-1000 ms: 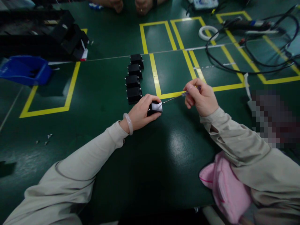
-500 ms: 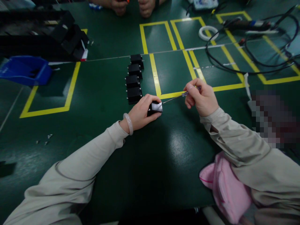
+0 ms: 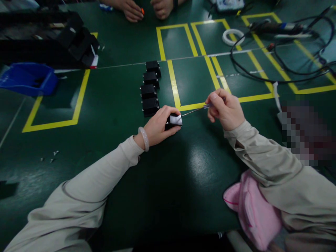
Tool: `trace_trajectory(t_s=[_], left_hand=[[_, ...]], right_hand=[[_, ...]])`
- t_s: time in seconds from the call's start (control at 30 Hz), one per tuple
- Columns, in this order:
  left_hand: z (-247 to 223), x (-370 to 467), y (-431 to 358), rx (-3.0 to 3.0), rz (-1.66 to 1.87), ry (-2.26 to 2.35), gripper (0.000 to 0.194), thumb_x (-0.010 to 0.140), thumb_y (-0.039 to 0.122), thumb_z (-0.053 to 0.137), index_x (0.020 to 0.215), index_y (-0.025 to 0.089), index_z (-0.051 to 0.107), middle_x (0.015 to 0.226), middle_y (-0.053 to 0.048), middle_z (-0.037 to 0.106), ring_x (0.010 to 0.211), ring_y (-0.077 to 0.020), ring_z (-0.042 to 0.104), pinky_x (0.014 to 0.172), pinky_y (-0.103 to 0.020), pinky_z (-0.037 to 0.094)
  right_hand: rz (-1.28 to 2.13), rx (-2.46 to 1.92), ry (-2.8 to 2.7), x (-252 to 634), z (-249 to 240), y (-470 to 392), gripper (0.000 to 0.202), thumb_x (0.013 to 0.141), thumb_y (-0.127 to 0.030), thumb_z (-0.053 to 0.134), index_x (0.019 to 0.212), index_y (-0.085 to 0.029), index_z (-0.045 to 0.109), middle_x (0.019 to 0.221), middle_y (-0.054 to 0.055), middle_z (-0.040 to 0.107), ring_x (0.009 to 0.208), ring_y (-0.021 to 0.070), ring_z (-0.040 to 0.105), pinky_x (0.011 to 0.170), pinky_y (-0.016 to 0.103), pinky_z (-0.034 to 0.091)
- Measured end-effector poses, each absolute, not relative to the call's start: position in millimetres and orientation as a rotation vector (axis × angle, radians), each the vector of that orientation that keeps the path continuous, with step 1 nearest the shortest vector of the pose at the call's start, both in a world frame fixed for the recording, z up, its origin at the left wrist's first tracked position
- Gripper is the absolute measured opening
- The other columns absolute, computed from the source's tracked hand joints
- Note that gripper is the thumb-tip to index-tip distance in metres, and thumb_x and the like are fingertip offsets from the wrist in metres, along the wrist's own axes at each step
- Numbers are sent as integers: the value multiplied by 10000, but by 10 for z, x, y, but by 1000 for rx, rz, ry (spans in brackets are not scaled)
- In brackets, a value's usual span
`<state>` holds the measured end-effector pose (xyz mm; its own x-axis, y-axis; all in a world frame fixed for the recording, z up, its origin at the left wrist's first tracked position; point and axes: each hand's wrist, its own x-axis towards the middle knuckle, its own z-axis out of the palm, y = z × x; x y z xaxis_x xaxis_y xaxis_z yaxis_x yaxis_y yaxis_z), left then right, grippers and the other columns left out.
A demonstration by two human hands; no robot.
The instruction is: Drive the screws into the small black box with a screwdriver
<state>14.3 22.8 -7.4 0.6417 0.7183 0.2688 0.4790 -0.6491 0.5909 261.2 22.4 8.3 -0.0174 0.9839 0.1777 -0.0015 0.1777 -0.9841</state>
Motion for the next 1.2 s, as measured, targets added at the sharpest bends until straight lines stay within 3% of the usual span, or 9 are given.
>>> trace_trajectory(t_s=[0.27, 0.5, 0.7, 0.87, 1.07, 1.2], left_hand=[[-69, 146, 227, 2383, 668, 944, 313, 909, 275, 642, 1178, 184, 512, 1142, -86, 592, 1050, -231, 582, 929, -399, 502], [-73, 143, 225, 2391, 681, 938, 315, 907, 270, 641, 1180, 176, 514, 1134, -89, 592, 1039, -231, 582, 918, -397, 504], [-67, 150, 225, 2389, 676, 946, 309, 903, 266, 640, 1172, 181, 513, 1133, -86, 594, 1050, -232, 585, 935, -402, 503], [-73, 148, 225, 2389, 679, 948, 321, 894, 255, 650, 1174, 191, 508, 1136, -81, 593, 1049, -231, 587, 928, -398, 505], [-70, 145, 225, 2392, 675, 943, 322, 895, 252, 651, 1175, 189, 507, 1137, -82, 594, 1045, -230, 585, 925, -397, 506], [-67, 145, 222, 2391, 674, 945, 324, 891, 252, 653, 1174, 184, 509, 1129, -81, 593, 1041, -230, 587, 922, -395, 505]], right_hand=[[1058, -1089, -1301, 2620, 41, 223, 366, 817, -533, 763, 866, -267, 516, 449, -102, 432, 342, 89, 420, 327, 241, 346], [1059, -1070, -1354, 2626, 44, 228, 397, 847, -573, 712, 749, -247, 509, 418, -111, 315, 304, 65, 325, 302, 247, 326], [1074, -1093, -1318, 2622, 58, 227, 349, 823, -512, 759, 863, -264, 516, 443, -108, 429, 337, 90, 427, 326, 240, 348], [1072, -1093, -1359, 2631, 51, 240, 409, 827, -586, 727, 737, -253, 506, 391, -115, 312, 283, 71, 330, 288, 248, 329], [1085, -1074, -1307, 2615, 58, 223, 388, 794, -544, 779, 844, -260, 519, 422, -109, 407, 322, 85, 409, 313, 241, 354], [1086, -1075, -1334, 2616, 69, 218, 404, 827, -590, 726, 757, -249, 519, 406, -108, 351, 305, 72, 359, 310, 244, 339]])
